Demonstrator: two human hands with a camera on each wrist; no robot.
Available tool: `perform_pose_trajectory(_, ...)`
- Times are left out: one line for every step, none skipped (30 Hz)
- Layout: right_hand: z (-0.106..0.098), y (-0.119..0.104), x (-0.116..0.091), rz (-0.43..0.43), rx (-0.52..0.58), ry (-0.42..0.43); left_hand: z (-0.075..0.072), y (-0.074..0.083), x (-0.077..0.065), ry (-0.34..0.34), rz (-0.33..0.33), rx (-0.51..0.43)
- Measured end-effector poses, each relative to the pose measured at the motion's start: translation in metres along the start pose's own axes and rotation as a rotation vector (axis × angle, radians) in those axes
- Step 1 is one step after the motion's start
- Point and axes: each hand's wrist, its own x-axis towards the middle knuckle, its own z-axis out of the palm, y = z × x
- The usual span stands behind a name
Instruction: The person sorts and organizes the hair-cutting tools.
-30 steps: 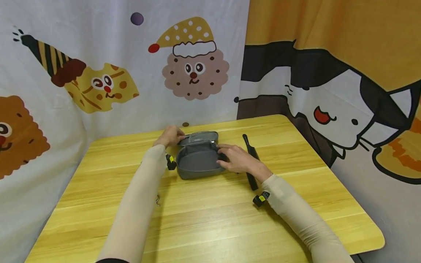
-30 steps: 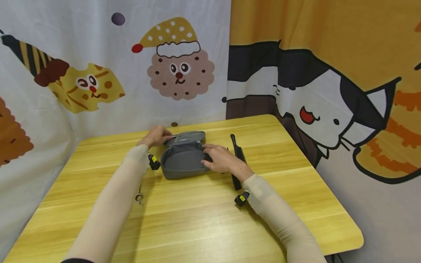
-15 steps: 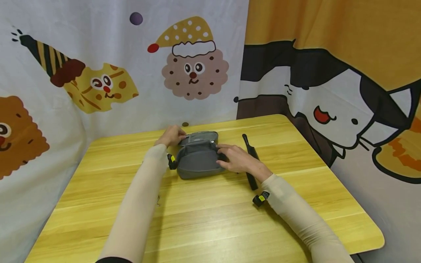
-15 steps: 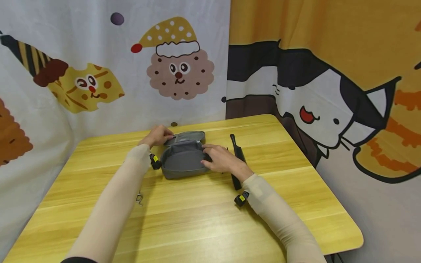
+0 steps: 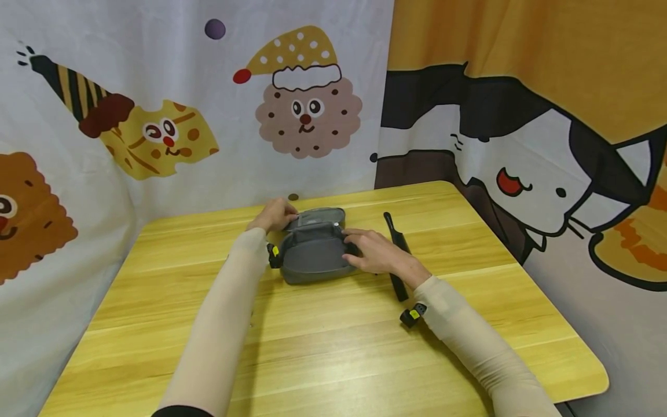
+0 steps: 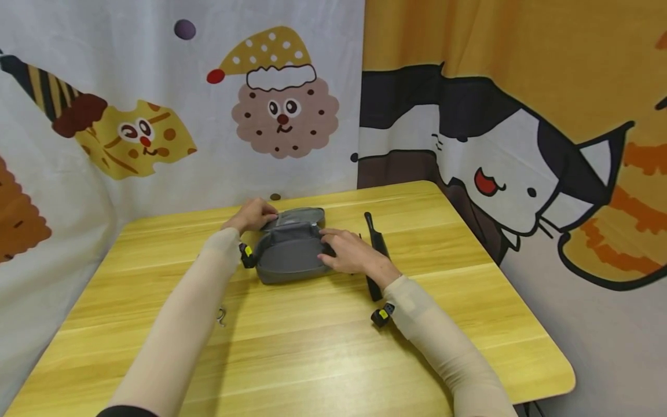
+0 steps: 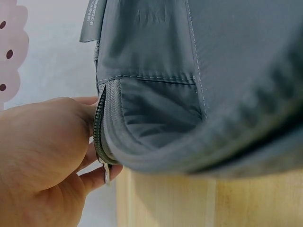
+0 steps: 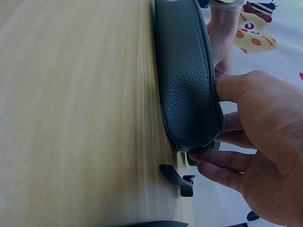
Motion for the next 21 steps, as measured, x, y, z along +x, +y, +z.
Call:
perform_pose_trajectory(0.0, 0.0, 0.0, 0.001, -0.002, 0.001, 0.0, 0.0, 0.001, -0.005, -0.002, 0.002)
perform_pose_trajectory(0.0, 0.0, 0.0, 0.001, -0.004, 0.001, 0.004, -0.013, 0.01, -0.007, 0.024, -0.012)
perform_pose_trajectory(0.0, 0.0, 0.0, 0.001, -0.005, 0.0, 0.004, -0.014, 0.011, -0.014, 0.024, -0.009)
perform_pose_trajectory(0.0, 0.0, 0.0, 0.001, -0.005, 0.0, 0.004, -0.014, 0.011, -0.021, 0.028, -0.011)
perform_pose_trajectory(0.0, 0.0, 0.0, -0.001, -0.005, 0.001, 0.003, -0.015, 0.011, -0.032, 0.028, -0.017)
perform_pose_trajectory(0.0, 0.0, 0.0, -0.002, -0.003, 0.002, 0.003, -0.018, 0.012, -0.045, 0.04, -0.016)
perform_pose_trajectory(0.001, 0.0, 0.0, -0.004, -0.001, 0.003, 0.005, -0.026, 0.019, -0.047, 0.05, -0.007)
perform_pose_trajectory(0.001, 0.0, 0.0, -0.005, 0.0, 0.003, 0.007, -0.032, 0.024, -0.054, 0.059, -0.008)
perform_pose_trajectory(0.001, 0.0, 0.0, -0.006, 0.001, 0.004, 0.006, -0.027, 0.022, -0.055, 0.045, 0.018)
perform_pose_trajectory(0.001, 0.0, 0.0, -0.006, 0.002, 0.005, 0.008, -0.032, 0.026, -0.061, 0.05, 0.017)
perform_pose_trajectory(0.001, 0.0, 0.0, -0.007, 0.002, 0.005, 0.009, -0.041, 0.032, -0.06, 0.065, 0.02)
perform_pose_trajectory(0.001, 0.0, 0.0, -0.008, 0.002, 0.004, 0.01, -0.044, 0.035, -0.064, 0.068, 0.026)
perform_pose_trajectory(0.0, 0.0, 0.0, -0.007, 0.001, 0.003, 0.01, -0.044, 0.036, -0.068, 0.062, 0.022)
perform_pose_trajectory(0.0, 0.0, -0.001, -0.008, -0.001, 0.004, 0.006, -0.038, 0.03, -0.08, 0.056, 0.008)
perform_pose_trajectory(0.0, 0.0, -0.001, -0.008, -0.001, 0.005, 0.003, -0.034, 0.024, -0.083, 0.057, 0.004)
perform_pose_trajectory(0.0, 0.001, -0.001, -0.009, -0.002, 0.005, -0.001, -0.026, 0.016, -0.098, 0.051, -0.009)
perform_pose_trajectory(0.0, 0.001, -0.001, -0.009, -0.003, 0.005, -0.004, -0.022, 0.011, -0.105, 0.052, -0.014)
perform_pose_trajectory(0.001, 0.001, -0.001, -0.01, -0.004, 0.005, -0.008, -0.014, 0.003, -0.119, 0.044, -0.017)
perform_pose_trajectory(0.001, 0.001, 0.0, -0.009, -0.003, 0.004, -0.01, -0.012, -0.001, -0.123, 0.046, -0.02)
perform_pose_trajectory(0.001, 0.002, 0.0, -0.009, -0.003, 0.004, -0.011, -0.01, -0.005, -0.126, 0.047, -0.017)
perform_pose_trajectory(0.001, 0.002, 0.0, -0.008, -0.002, 0.001, -0.013, -0.009, -0.008, -0.131, 0.049, -0.012)
